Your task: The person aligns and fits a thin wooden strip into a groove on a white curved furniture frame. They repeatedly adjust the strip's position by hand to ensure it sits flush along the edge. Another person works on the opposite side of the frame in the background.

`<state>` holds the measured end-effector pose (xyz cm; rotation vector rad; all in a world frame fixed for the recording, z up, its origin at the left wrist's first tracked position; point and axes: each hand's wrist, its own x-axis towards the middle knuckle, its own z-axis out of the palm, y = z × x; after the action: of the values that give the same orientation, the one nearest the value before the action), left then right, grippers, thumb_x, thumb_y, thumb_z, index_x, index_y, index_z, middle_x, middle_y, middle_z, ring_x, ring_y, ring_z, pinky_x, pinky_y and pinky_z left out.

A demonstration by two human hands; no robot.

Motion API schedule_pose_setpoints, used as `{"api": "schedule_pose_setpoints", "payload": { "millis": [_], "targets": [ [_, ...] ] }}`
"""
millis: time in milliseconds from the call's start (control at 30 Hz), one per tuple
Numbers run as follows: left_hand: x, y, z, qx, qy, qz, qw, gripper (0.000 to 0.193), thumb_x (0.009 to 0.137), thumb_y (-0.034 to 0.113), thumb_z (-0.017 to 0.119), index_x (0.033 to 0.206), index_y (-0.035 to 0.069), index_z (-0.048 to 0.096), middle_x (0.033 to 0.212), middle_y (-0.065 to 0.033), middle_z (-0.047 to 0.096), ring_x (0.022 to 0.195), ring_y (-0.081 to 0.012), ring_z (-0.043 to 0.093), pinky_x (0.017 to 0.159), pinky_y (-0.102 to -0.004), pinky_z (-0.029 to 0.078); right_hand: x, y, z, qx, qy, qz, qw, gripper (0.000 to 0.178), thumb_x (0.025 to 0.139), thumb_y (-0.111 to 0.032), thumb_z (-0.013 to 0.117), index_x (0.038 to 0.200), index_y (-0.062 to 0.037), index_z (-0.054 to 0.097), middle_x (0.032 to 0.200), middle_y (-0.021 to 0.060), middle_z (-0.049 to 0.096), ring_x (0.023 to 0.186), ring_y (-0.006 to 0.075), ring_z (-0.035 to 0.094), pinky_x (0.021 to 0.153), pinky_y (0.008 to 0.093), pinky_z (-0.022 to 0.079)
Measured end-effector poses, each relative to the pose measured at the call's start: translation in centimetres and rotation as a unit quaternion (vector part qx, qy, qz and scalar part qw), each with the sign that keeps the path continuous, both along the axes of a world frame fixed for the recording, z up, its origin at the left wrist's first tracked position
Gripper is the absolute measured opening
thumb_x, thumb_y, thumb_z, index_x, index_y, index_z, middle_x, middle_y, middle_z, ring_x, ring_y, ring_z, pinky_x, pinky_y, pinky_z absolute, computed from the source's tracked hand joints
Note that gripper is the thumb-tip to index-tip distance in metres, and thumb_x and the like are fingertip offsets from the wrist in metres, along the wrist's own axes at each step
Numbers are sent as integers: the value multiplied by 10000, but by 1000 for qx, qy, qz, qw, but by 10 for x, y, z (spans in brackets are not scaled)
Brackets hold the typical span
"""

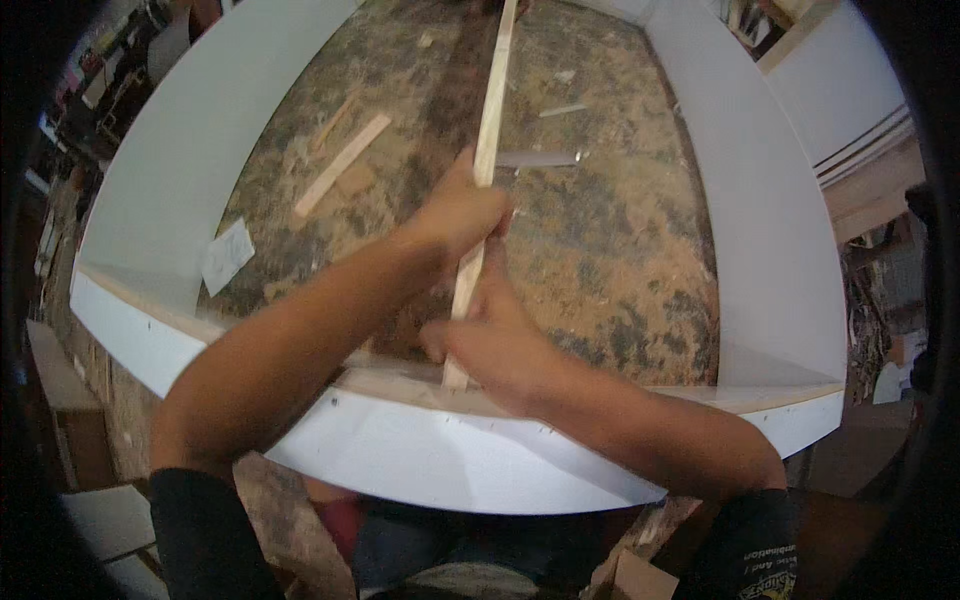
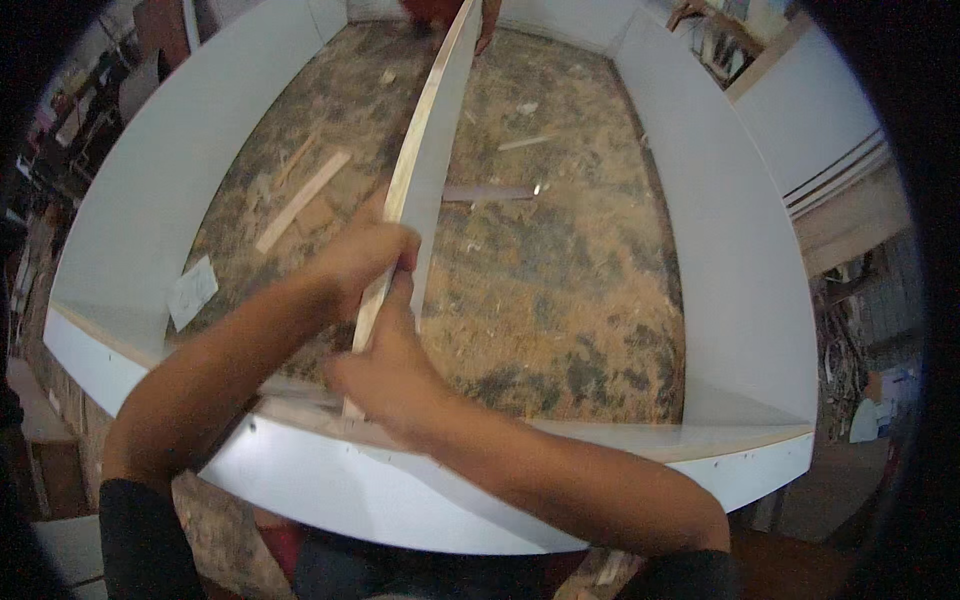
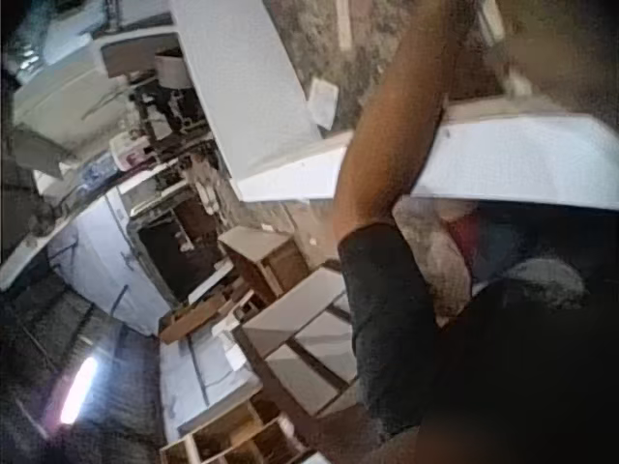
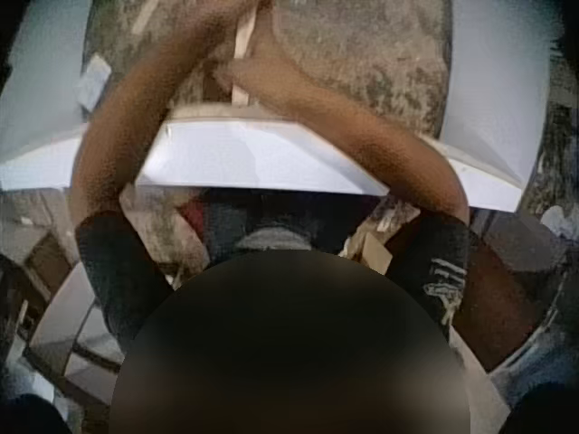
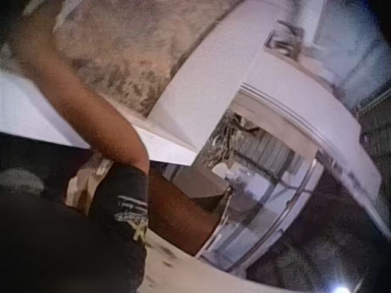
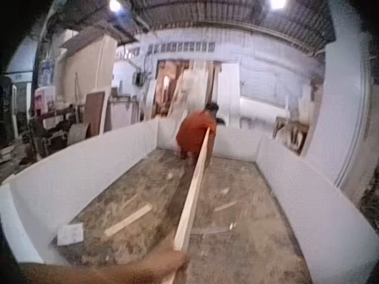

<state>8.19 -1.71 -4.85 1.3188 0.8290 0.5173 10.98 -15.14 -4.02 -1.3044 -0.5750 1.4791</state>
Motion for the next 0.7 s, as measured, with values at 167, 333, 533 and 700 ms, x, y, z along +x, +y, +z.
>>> {"api": "schedule_pose_setpoints", "payload": {
  "millis": [167,333,533,700],
  "targets": [
    [2,1,-1,-15,-6,-23,1000,829,779,-80,557,1579,71,403,1044,-111,583,827,-191,567,689,-334,496,-1,9,-15,10,-62,8,998,1205,846,131,634,1666,-68,-227,1356,221,489,987,217,627,708,323,545],
    [-2,7,0,-24,-1,-34,999,813,763,-77,564,1549,70,422,1012,-88,554,838,-180,549,690,-334,491,-3,13,-18,-19,-98,28,995,1225,846,122,640,1651,-48,-268,1223,194,553,853,201,632,645,313,523],
    [0,7,1,-11,8,-36,999,733,776,-62,569,1489,52,444,1004,-80,546,825,-171,546,673,-329,489,-4,15,-23,1,-126,12,992,1222,831,122,637,1654,-33,-254,1270,218,546,882,205,632,650,303,522],
    [-1,6,1,-24,2,-35,999,711,781,-65,562,1474,47,451,1010,-78,539,841,-168,543,666,-318,487,-4,16,-28,5,-121,17,993,1220,827,135,632,1656,-32,-248,1392,236,475,1013,223,625,694,307,534]
  ]
}}
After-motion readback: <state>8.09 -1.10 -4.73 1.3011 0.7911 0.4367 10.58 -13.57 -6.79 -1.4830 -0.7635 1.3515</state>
